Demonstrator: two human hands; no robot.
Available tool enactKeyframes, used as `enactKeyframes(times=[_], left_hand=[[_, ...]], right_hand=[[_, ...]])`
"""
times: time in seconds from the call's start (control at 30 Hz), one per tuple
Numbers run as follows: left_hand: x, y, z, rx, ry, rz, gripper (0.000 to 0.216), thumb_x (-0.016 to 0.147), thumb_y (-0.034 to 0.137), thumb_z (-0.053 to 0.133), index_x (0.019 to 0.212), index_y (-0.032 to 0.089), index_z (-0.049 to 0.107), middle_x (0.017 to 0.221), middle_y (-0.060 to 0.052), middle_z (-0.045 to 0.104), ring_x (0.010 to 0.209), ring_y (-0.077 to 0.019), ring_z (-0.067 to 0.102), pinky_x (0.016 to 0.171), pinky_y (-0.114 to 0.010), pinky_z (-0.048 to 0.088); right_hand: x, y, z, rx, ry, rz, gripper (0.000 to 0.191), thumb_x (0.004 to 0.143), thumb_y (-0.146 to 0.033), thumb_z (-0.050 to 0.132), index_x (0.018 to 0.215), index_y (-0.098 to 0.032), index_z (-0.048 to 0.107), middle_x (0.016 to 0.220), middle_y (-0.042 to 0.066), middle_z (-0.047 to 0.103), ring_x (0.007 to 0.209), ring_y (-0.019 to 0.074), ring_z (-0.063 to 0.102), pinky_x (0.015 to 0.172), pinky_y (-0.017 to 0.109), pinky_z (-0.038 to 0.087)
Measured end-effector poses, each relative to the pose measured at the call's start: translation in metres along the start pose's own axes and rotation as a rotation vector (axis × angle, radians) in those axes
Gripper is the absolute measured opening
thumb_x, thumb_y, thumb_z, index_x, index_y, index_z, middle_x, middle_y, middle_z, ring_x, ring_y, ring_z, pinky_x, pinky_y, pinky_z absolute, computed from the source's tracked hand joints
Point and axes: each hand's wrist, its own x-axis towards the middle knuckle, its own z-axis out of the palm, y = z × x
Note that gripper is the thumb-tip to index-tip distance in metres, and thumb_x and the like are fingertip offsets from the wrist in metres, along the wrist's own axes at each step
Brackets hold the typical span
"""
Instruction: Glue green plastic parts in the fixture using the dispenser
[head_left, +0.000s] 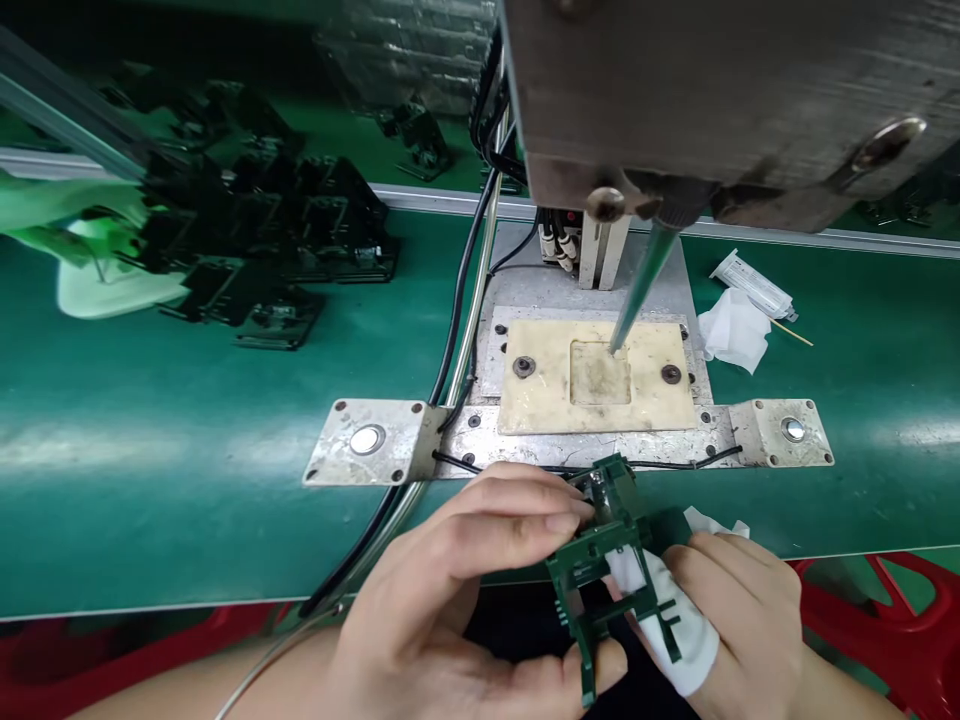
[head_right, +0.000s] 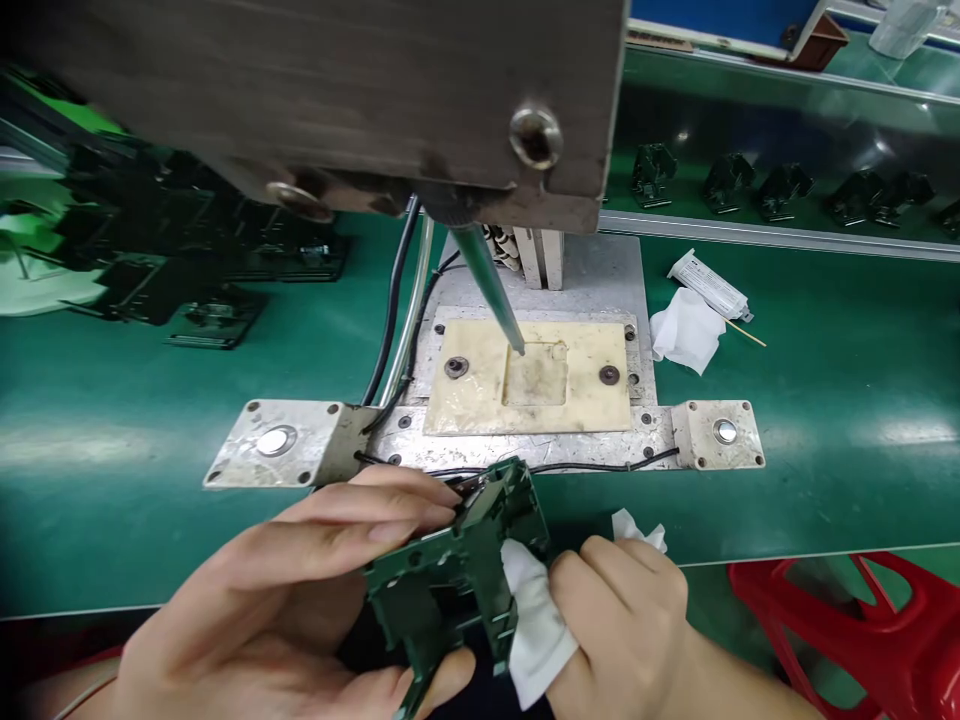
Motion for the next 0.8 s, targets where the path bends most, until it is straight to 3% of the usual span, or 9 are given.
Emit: enactKeyframes(times=[0.17, 0.27, 0.33, 0.4, 0.47, 0.57, 0.67, 0.73, 0.8], left_hand=[[-0.001, 0.003, -0.004, 0.034, -0.042, -0.128, 0.069, 0.070, 0.019, 0.089, 0.129, 0.035, 0.057, 0.106, -0.002, 0.071, 0.098, -0.0245, 0.069, 0.091, -0.040, 0.060], [-0.003, 0.004, -0.010, 0.057, -0.071, -0.131, 0.072, 0.071, 0.021, 0.089, 0.132, 0.036, 0.054, 0.108, -0.003, 0.070, 0.105, -0.0256, 0.068, 0.095, -0.040, 0.059], [-0.003, 0.003, -0.015, 0.071, -0.058, -0.138, 0.072, 0.072, 0.019, 0.089, 0.132, 0.036, 0.054, 0.113, -0.004, 0.066, 0.109, -0.0261, 0.066, 0.097, -0.040, 0.059], [-0.001, 0.001, -0.021, 0.071, -0.041, -0.145, 0.070, 0.072, 0.015, 0.087, 0.131, 0.035, 0.054, 0.118, -0.006, 0.061, 0.112, -0.0260, 0.063, 0.095, -0.039, 0.061], [0.002, -0.001, -0.026, 0.081, -0.069, -0.146, 0.068, 0.075, 0.011, 0.083, 0.132, 0.033, 0.053, 0.121, -0.007, 0.055, 0.117, -0.0263, 0.060, 0.098, -0.038, 0.061], [0.010, -0.002, -0.034, 0.221, -0.134, -0.163, 0.060, 0.081, 0.014, 0.078, 0.133, 0.031, 0.052, 0.121, -0.008, 0.056, 0.120, -0.0265, 0.059, 0.102, -0.038, 0.058], [0.021, -0.001, -0.047, 0.499, -0.175, -0.161, 0.056, 0.083, 0.021, 0.078, 0.132, 0.029, 0.055, 0.115, -0.006, 0.064, 0.102, -0.0216, 0.065, 0.084, -0.028, 0.060], [0.034, -0.001, -0.062, 0.661, -0.150, -0.129, 0.053, 0.082, 0.030, 0.080, 0.130, 0.028, 0.058, 0.110, -0.004, 0.069, 0.092, -0.0201, 0.067, 0.079, -0.028, 0.059], [0.056, -0.005, -0.083, 0.806, -0.021, -0.210, 0.054, 0.080, 0.043, 0.080, 0.127, 0.024, 0.062, 0.109, -0.004, 0.071, 0.094, -0.0233, 0.068, 0.087, -0.034, 0.058]], right_hand=[[0.000, 0.005, -0.009, 0.038, -0.076, -0.021, 0.020, 0.085, -0.001, 0.052, 0.081, -0.020, 0.060, 0.059, 0.001, 0.059, 0.049, 0.0133, 0.046, 0.046, 0.030, 0.032], [-0.008, 0.018, -0.019, -0.030, -0.119, 0.056, 0.015, 0.086, -0.009, 0.060, 0.080, -0.023, 0.061, 0.058, -0.002, 0.058, 0.045, 0.0125, 0.048, 0.045, 0.029, 0.039], [-0.011, 0.037, -0.030, -0.178, -0.011, 0.124, 0.011, 0.081, -0.020, 0.075, 0.083, -0.025, 0.065, 0.062, -0.001, 0.062, 0.050, 0.0159, 0.055, 0.049, 0.031, 0.045], [-0.006, 0.066, -0.041, -0.366, 0.173, 0.264, 0.024, 0.073, -0.034, 0.085, 0.087, -0.024, 0.068, 0.066, 0.003, 0.062, 0.059, 0.0234, 0.061, 0.055, 0.037, 0.047], [0.008, 0.099, -0.049, -0.522, 0.314, 0.556, 0.036, 0.071, -0.054, 0.084, 0.082, -0.023, 0.068, 0.064, 0.005, 0.058, 0.066, 0.0295, 0.062, 0.061, 0.042, 0.047], [0.037, 0.143, -0.051, -0.124, 0.466, 0.840, 0.038, 0.069, -0.055, 0.084, 0.076, -0.024, 0.065, 0.073, 0.006, 0.058, 0.074, 0.0282, 0.062, 0.066, 0.043, 0.047], [0.051, 0.168, -0.044, 0.308, 0.631, 1.113, 0.043, 0.059, -0.045, 0.091, 0.063, -0.025, 0.053, 0.058, -0.003, 0.042, 0.049, 0.0155, 0.042, 0.044, 0.034, 0.029], [0.048, 0.175, -0.039, 0.391, 0.620, 1.259, 0.049, 0.057, -0.046, 0.092, 0.058, -0.027, 0.047, 0.051, -0.005, 0.034, 0.045, 0.0127, 0.030, 0.039, 0.032, 0.016], [0.042, 0.177, -0.035, 0.418, 0.602, 1.288, 0.051, 0.058, -0.047, 0.092, 0.056, -0.027, 0.046, 0.050, -0.004, 0.035, 0.044, 0.0132, 0.029, 0.037, 0.032, 0.014]])
